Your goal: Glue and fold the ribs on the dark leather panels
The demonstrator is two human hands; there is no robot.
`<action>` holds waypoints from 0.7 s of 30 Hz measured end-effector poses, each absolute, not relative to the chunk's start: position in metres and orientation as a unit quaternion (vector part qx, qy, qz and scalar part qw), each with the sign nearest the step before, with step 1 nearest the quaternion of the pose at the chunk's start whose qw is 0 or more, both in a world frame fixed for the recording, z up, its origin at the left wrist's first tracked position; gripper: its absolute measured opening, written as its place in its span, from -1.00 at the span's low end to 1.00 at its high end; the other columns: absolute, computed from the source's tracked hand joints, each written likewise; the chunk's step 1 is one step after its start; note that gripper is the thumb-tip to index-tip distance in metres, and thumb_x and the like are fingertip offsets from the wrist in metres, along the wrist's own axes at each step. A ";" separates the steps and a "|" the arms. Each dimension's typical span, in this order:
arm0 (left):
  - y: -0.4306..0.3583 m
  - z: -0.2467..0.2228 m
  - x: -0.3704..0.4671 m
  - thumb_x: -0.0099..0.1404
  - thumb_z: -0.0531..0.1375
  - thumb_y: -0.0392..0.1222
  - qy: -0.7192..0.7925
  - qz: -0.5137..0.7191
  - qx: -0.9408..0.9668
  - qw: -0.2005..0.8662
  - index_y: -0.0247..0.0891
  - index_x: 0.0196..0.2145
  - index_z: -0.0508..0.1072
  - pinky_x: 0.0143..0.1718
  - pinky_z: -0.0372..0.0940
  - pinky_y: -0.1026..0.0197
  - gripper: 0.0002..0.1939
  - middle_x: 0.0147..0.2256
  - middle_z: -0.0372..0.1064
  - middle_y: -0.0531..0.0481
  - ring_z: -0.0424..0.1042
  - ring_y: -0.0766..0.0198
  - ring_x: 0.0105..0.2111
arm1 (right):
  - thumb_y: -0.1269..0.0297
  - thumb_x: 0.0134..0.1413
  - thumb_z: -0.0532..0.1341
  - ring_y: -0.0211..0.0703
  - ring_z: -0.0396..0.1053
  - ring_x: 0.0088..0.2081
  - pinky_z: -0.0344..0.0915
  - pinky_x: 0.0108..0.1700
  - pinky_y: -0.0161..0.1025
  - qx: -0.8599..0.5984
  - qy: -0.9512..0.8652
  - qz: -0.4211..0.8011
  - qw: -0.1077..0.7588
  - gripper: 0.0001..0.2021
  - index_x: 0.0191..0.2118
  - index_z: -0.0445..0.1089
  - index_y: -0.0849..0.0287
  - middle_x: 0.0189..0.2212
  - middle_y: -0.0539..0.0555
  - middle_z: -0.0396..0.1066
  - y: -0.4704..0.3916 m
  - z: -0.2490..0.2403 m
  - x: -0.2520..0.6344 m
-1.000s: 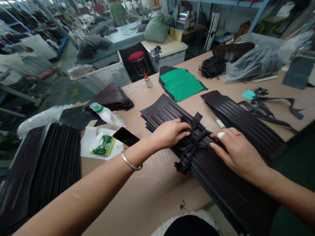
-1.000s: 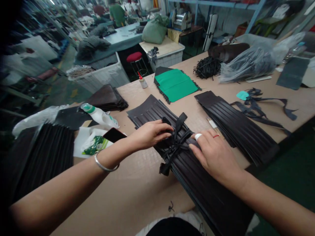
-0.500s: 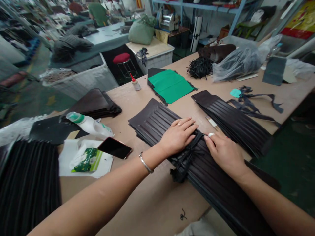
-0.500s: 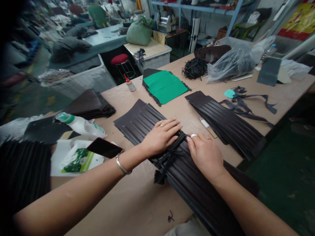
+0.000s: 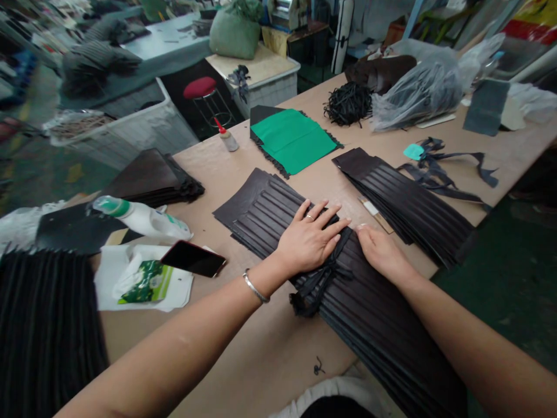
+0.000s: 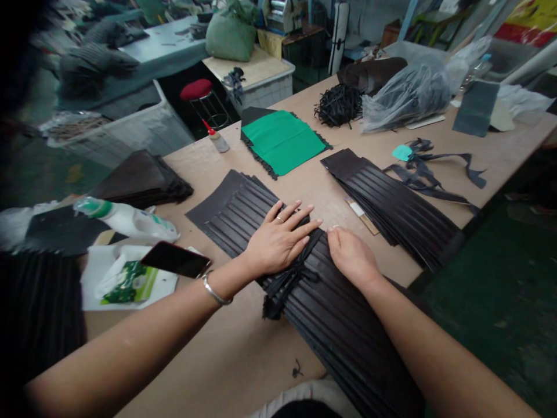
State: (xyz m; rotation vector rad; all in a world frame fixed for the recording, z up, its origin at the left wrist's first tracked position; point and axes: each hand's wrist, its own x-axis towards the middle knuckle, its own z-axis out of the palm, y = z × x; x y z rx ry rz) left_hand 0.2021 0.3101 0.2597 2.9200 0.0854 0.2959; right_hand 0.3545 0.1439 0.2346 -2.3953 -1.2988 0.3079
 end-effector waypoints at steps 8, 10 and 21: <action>0.323 0.284 0.174 0.54 0.01 -0.12 0.000 0.140 0.979 0.149 -0.21 0.35 0.29 0.42 0.03 -0.18 -0.51 0.47 -0.05 -0.28 -0.05 -0.01 0.48 | 0.24 0.39 0.10 0.22 0.28 0.19 0.25 0.24 0.15 -0.764 -0.598 -0.073 0.231 -0.70 0.10 0.37 0.27 0.16 0.34 0.35 0.110 0.295 0.270; 0.324 0.292 0.152 0.52 0.02 -0.19 0.032 0.143 0.980 0.132 -0.27 0.28 0.38 0.42 0.04 -0.16 -0.55 0.42 0.11 -0.26 0.00 0.00 0.47 | 0.20 0.41 0.11 0.24 0.21 0.29 0.25 0.28 0.15 -0.761 -0.608 -0.052 0.221 -0.60 0.22 0.29 0.33 0.26 0.40 0.26 0.098 0.294 0.243; 0.325 0.217 0.094 0.50 0.01 0.07 0.049 0.214 0.973 0.077 -0.10 0.42 0.18 0.45 -0.32 -0.28 -0.40 0.48 -0.06 -0.13 -0.14 -0.01 0.50 | 0.09 0.37 0.22 0.47 -0.32 0.49 -0.01 0.39 0.40 -0.806 -0.578 -0.117 0.054 -0.26 0.46 0.01 0.43 0.48 0.54 -0.25 0.095 0.238 0.189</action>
